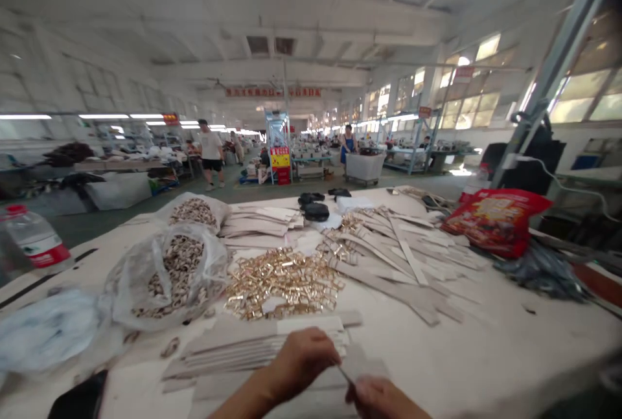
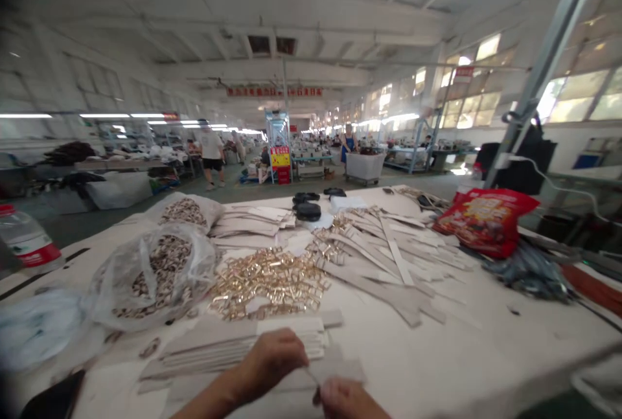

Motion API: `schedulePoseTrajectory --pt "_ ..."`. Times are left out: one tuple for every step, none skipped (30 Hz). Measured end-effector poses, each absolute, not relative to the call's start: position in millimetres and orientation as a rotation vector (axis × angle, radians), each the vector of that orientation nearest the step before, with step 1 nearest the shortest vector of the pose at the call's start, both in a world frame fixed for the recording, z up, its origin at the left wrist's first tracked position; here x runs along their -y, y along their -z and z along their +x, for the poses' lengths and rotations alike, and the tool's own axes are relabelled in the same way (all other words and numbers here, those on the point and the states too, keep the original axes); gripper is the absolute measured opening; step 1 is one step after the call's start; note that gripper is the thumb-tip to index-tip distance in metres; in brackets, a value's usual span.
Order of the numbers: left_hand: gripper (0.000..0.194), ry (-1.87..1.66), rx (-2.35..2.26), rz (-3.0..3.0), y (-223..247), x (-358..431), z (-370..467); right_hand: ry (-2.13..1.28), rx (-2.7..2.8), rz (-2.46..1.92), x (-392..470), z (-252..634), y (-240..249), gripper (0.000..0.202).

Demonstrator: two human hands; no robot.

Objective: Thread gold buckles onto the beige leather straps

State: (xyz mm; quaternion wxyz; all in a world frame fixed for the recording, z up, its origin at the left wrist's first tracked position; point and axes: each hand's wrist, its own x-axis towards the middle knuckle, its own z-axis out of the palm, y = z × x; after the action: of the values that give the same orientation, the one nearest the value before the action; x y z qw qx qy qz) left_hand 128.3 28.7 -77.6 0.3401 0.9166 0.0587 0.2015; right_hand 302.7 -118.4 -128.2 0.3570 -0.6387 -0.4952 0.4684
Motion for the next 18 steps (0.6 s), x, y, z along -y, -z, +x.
schedulePoseTrajectory --pt "0.027 -0.536 -0.158 2.299 77.2 -28.0 133.8 -1.259 1.124 -1.538 119.2 303.4 128.6 0.041" --pt "0.022 -0.535 -0.181 2.168 79.5 -28.3 140.3 -1.269 0.989 -1.425 119.8 304.9 128.0 0.036" --pt "0.026 -0.515 -0.243 2.011 84.0 -29.4 147.3 -1.243 0.914 -1.367 119.9 307.4 126.8 0.033" --pt "0.040 -0.459 -0.269 1.844 89.8 -30.8 154.1 -1.239 0.880 -1.359 119.6 311.0 125.3 0.033" --pt "0.053 -0.410 -0.281 1.675 96.1 -32.1 160.3 -1.241 0.872 -1.362 119.0 315.1 124.0 0.033" --pt "0.063 -0.379 -0.289 1.528 102.0 -33.0 165.3 -1.271 0.866 -1.350 118.5 319.3 122.9 0.034" --pt "0.068 -0.368 -0.289 1.406 107.2 -33.4 169.1 -1.309 0.859 -1.335 118.4 323.1 122.5 0.034" --pt "0.069 -0.371 -0.292 1.317 111.5 -33.1 171.8 -1.344 0.847 -1.313 118.5 326.0 122.6 0.035" --pt "0.065 -0.375 -0.298 1.259 115.2 -32.5 173.7 -1.377 0.829 -1.294 118.8 328.2 123.4 0.036" --pt "0.061 -0.365 -0.304 1.221 118.7 -31.8 175.5 -1.408 0.812 -1.284 119.1 329.7 124.8 0.037" --pt "0.055 -0.342 -0.314 1.198 122.2 -31.2 177.5 -1.441 0.802 -1.278 118.9 330.9 126.7 0.038" --pt "0.049 -0.314 -0.331 1.188 125.9 -31.1 180.3 -1.483 0.799 -1.269 118.0 332.1 128.7 0.038" --pt "0.044 -0.292 -0.354 1.187 129.8 -31.5 184.0 -1.528 0.800 -1.252 116.2 333.6 130.5 0.038" --pt "0.041 -0.291 -0.385 1.191 133.8 -32.7 188.6 -1.568 0.798 -1.228 113.4 335.6 132.1 0.038" --pt "0.039 -0.313 -0.421 1.197 137.7 -34.5 193.8 -1.593 0.792 -1.207 109.5 338.3 133.2 0.037" --pt "0.039 -0.346 -0.456 1.200 141.1 -36.9 199.3 -1.602 0.782 -1.191 104.8 341.8 133.9 0.035" --pt "0.040 -0.376 -0.480 1.194 144.0 -39.7 204.7 -1.601 0.770 -1.185 99.5 346.1 134.3 0.033" --pt "0.041 -0.394 -0.489 1.178 146.1 -42.7 209.4 -1.601 0.759 -1.188 93.9 351.3 134.5 0.031"
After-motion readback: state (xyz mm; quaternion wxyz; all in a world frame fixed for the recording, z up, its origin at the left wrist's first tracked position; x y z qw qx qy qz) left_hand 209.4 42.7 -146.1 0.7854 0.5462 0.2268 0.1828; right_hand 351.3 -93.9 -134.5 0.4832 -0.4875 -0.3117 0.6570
